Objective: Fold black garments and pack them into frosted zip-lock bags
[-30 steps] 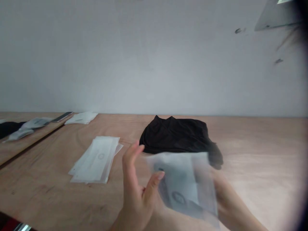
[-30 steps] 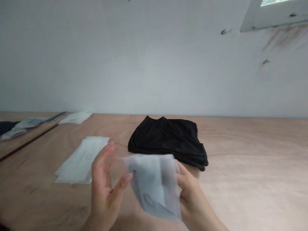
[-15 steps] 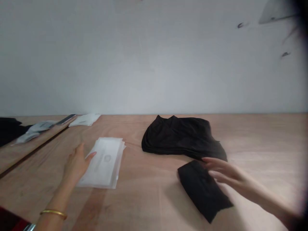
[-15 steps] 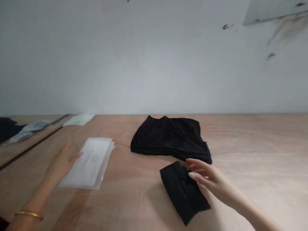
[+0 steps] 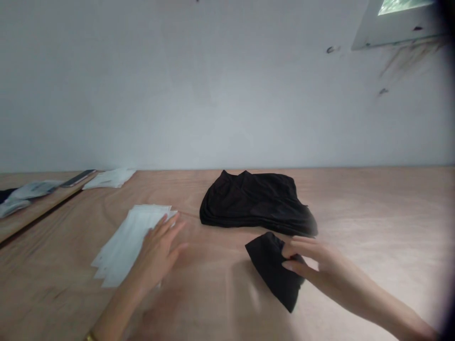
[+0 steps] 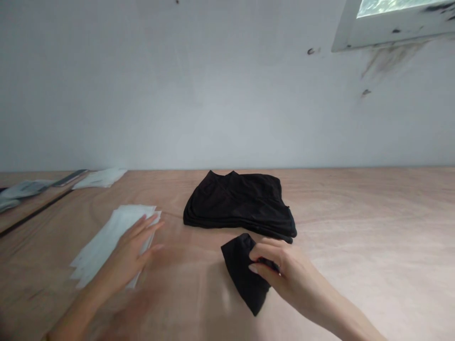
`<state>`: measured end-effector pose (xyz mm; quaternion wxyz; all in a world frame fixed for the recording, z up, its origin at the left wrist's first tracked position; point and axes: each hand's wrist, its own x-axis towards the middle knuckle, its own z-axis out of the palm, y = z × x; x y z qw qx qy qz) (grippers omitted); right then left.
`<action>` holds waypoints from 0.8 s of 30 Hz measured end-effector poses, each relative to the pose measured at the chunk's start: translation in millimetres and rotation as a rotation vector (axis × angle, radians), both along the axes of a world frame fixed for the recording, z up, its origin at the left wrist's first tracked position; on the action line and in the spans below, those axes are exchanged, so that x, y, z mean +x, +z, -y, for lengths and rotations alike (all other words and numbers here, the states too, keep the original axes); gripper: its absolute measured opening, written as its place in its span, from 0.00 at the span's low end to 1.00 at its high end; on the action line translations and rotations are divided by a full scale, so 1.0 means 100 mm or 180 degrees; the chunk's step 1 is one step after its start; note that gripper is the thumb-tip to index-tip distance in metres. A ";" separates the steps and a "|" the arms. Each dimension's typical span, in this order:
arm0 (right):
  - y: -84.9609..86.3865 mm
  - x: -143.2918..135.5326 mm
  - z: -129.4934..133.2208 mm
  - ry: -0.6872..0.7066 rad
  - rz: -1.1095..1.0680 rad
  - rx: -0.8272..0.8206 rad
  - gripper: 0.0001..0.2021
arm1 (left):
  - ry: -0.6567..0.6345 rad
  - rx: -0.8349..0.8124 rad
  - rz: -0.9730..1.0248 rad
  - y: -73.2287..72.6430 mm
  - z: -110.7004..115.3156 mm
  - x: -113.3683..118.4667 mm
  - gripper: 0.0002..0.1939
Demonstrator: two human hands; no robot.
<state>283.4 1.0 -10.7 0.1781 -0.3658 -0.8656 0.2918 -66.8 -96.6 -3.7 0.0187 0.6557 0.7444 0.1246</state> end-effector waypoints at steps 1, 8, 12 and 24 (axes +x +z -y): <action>0.12 -0.02 0.05 0.0153 -0.0006 0.0033 0.06 | -0.0533 0.0071 0.0360 0.15 -0.03 0.24 0.22; 0.68 -0.10 0.25 0.0685 -0.0723 0.0315 0.07 | -0.2158 -0.0198 0.2387 0.76 -0.25 1.31 0.15; 0.61 -0.02 0.23 0.0293 -0.1139 0.0884 0.05 | -0.1893 0.0267 0.2292 0.66 -0.29 1.24 0.03; 0.66 -0.11 0.35 0.0722 -0.0962 -0.0564 0.12 | -0.1953 -0.0146 0.2271 0.87 0.01 1.35 0.07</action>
